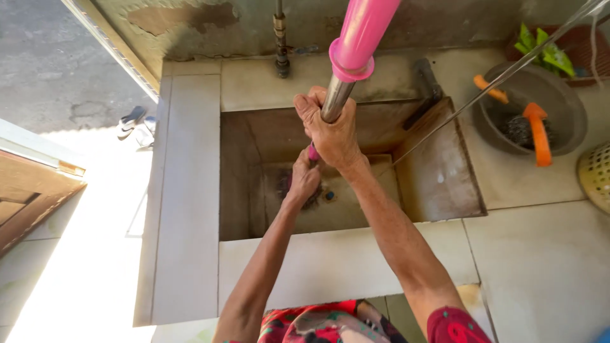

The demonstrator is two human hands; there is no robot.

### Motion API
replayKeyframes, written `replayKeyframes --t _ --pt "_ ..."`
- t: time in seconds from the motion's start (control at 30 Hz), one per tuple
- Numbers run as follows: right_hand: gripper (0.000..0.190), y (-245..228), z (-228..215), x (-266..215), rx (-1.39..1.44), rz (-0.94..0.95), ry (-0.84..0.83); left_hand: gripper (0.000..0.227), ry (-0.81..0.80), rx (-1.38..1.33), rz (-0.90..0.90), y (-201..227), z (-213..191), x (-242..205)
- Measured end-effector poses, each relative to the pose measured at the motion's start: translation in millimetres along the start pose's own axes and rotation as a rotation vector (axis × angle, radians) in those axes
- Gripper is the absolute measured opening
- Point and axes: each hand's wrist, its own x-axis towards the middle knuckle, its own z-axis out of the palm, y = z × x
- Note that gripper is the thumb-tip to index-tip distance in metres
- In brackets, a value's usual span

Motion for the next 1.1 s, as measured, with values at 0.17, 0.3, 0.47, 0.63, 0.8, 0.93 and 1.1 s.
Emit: replayKeyframes --t 0.17,0.3,0.47,0.63,0.8,0.93,1.1 --pt "0.039 -78 -17 34 -0.012 -0.130 0.033 0.019 0.005 -0.037 0.024 46 19 4" --pt "0.041 -98 -39 28 -0.031 -0.200 0.039 0.023 0.010 0.013 0.082 63 36 13" --pt "0.036 17 -52 -20 -0.139 -0.197 0.077 0.025 -0.108 0.124 -0.014 -9 39 -1" --pt "0.036 -59 -67 -21 0.078 -0.088 0.063 0.022 -0.085 -0.001 0.056 31 74 2" --pt "0.035 -161 -100 -1 -0.043 -0.280 0.141 0.020 -0.172 -0.010 0.198 135 107 2" --pt "0.040 -194 -98 -16 -0.086 -0.169 0.228 0.023 -0.309 -0.014 0.068 170 120 -8" --pt "0.036 -75 -139 -45 -0.218 -0.235 0.244 0.032 -0.333 0.112 0.113 67 146 -14"
